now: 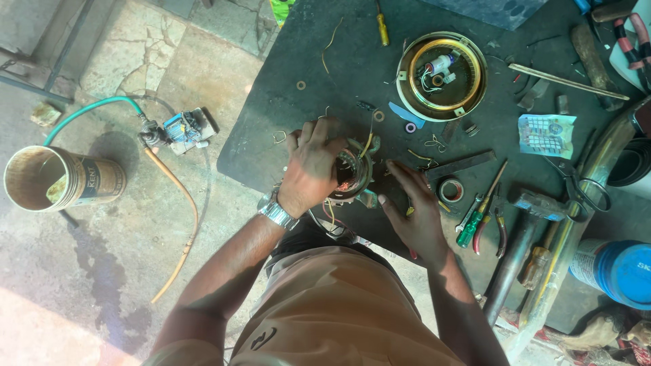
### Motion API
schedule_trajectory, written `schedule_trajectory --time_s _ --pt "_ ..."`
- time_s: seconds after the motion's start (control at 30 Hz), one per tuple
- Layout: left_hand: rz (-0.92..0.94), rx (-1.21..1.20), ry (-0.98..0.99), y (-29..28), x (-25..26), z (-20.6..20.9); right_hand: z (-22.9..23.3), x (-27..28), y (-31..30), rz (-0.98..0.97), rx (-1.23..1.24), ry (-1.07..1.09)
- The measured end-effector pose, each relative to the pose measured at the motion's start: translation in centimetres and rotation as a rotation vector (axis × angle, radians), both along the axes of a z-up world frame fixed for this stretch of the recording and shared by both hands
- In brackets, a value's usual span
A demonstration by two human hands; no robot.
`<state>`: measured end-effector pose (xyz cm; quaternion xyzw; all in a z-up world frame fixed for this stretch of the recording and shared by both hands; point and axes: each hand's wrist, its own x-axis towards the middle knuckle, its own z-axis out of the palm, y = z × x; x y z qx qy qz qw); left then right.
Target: The person uses pliers and a screwdriver to strip, twist, and secure wires on a cylindrical electrical component. They repeatedly adjust wire ends and connections while working at a cluttered workbench.
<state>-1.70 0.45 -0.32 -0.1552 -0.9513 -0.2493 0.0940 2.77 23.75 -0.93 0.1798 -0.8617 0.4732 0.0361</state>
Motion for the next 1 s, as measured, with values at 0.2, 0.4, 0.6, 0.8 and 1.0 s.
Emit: schedule_trajectory --time_s 0.2,0.4,0.6,0.8,1.0 --pt "-0.059 0.173 0.0 -0.3 -0.6 -0.1 -1.2 -2.0 -2.2 0.016 -0.081 0.017" --pt "-0.138 0.249 0.008 -1.0 -1.0 -0.9 -3.4 -4.4 -2.3 0.011 -0.116 0.022" --pt "-0.1 0.303 0.134 -1.6 0.3 -0.2 -3.9 -6.7 -1.5 0.07 -0.255 -0.235" --pt "0.106 0.417 -0.212 -2.6 3.5 1.5 -3.8 -7.8 -1.9 0.101 -0.139 -0.073" --pt "0.112 0.03 -0.292 -2.1 3.4 1.9 -3.5 -7.5 -1.5 0.071 -0.07 -0.043"
